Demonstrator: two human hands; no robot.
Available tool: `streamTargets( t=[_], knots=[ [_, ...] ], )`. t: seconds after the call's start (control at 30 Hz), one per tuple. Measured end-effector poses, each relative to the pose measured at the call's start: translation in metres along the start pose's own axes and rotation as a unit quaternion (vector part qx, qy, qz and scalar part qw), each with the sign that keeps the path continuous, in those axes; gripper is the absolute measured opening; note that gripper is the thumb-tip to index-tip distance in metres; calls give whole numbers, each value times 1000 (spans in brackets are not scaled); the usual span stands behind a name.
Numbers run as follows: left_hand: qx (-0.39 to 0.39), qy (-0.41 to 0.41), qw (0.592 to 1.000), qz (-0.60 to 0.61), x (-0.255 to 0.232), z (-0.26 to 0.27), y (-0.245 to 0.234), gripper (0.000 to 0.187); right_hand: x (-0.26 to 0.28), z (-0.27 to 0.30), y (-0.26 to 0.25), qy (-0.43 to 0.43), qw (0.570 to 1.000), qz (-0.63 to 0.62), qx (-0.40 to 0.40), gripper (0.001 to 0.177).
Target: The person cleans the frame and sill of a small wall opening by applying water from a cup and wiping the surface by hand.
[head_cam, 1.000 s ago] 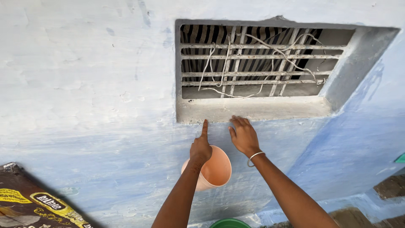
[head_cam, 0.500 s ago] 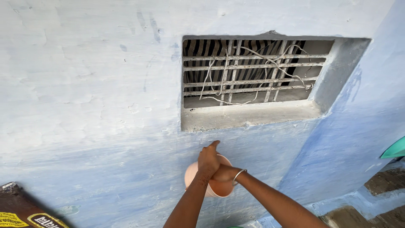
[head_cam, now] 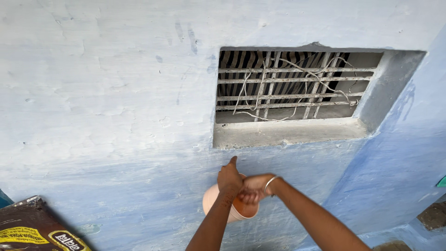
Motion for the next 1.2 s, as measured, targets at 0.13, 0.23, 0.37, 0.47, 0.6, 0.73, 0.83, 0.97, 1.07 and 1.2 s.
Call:
streamTargets(
  t=[0.13, 0.23, 0.37, 0.47, 0.6, 0.73, 0.83, 0.97, 1.07, 1.2],
  knots=[
    [-6, 13, 997, -77, 11, -19, -15, 84, 105, 67, 2, -121, 976, 117, -137, 31],
    [-1, -5, 993, -116, 19, -31, -22, 99, 165, 91, 11, -271, 927, 100, -238, 31],
    [104, -48, 981, -158, 25, -41, -25, 107, 193, 58, -2, -382, 865, 98, -311, 23],
    [119, -62, 968, -210, 21, -50, -21, 109, 158, 10, -7, -403, 701, 334, -484, 38],
    [119, -66, 965, -224, 26, -60, -16, 105, 109, -6, 8, -413, 507, 529, -541, 51],
    [135, -73, 963, -220, 30, -68, -12, 102, 96, 14, 8, -395, 484, 602, -497, 66],
    [136, -86, 962, -220, 28, -69, -10, 104, 87, 32, -3, -386, 494, 608, -486, 67],
    [124, -81, 961, -235, 32, -65, -7, 106, 59, 58, -25, -353, 490, 572, -555, 64],
    [125, -72, 968, -204, 37, -62, -10, 107, 45, 66, -23, -340, 481, 562, -580, 66],
    [123, -83, 968, -201, 35, -55, -10, 110, 47, 47, -2, -291, 503, 503, -640, 72]
  ],
)
Point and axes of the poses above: each hand's wrist, its own z-axis away from the middle knuckle, its own y-axis out of the palm, x = y × z, the point moved 4 cm from there along -z, towards the middle knuckle, and after that the axes turned 11 degrees about -z, right-handed, at the moved point
